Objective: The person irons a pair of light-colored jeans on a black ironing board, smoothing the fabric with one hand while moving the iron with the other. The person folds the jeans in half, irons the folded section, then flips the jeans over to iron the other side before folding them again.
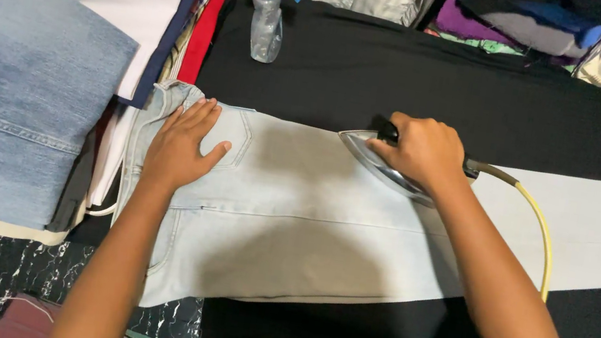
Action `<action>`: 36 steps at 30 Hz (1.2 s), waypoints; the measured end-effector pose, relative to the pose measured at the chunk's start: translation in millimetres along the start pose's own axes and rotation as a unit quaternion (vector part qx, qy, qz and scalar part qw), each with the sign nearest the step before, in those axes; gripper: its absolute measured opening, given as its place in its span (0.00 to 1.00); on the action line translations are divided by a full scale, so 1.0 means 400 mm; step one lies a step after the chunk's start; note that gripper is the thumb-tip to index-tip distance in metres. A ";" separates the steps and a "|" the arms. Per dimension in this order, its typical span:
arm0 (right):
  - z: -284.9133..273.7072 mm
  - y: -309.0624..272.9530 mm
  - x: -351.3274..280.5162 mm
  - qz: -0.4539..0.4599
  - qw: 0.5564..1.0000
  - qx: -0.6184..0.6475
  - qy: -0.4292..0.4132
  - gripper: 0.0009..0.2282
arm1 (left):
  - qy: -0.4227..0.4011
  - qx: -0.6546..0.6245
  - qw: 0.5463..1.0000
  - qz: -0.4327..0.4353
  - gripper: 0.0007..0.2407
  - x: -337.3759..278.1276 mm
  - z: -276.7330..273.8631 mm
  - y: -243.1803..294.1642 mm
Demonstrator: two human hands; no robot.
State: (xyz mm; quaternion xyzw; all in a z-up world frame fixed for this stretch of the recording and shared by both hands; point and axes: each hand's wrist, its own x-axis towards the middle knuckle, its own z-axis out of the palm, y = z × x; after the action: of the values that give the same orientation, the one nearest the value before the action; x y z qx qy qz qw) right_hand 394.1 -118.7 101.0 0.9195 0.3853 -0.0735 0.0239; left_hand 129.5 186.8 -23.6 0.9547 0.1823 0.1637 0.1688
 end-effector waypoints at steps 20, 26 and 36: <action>0.004 0.168 -0.133 0.031 0.999 -0.022 -0.033 0.19 | -0.302 0.055 0.951 0.045 0.35 0.074 0.086 0.426; 0.050 0.336 -0.157 0.149 0.988 -0.036 0.008 0.21 | -0.315 0.052 0.947 0.030 0.36 0.085 0.067 0.440; 0.030 0.322 -0.191 0.169 0.985 -0.028 0.010 0.20 | -0.244 -0.003 0.970 0.014 0.38 0.116 0.156 0.541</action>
State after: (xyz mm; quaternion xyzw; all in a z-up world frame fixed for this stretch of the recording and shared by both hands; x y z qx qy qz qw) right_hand 431.8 -264.3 99.1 0.9710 0.2269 -0.0486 0.0578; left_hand 257.1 -0.6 15.2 0.9678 0.1213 -0.0710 0.2089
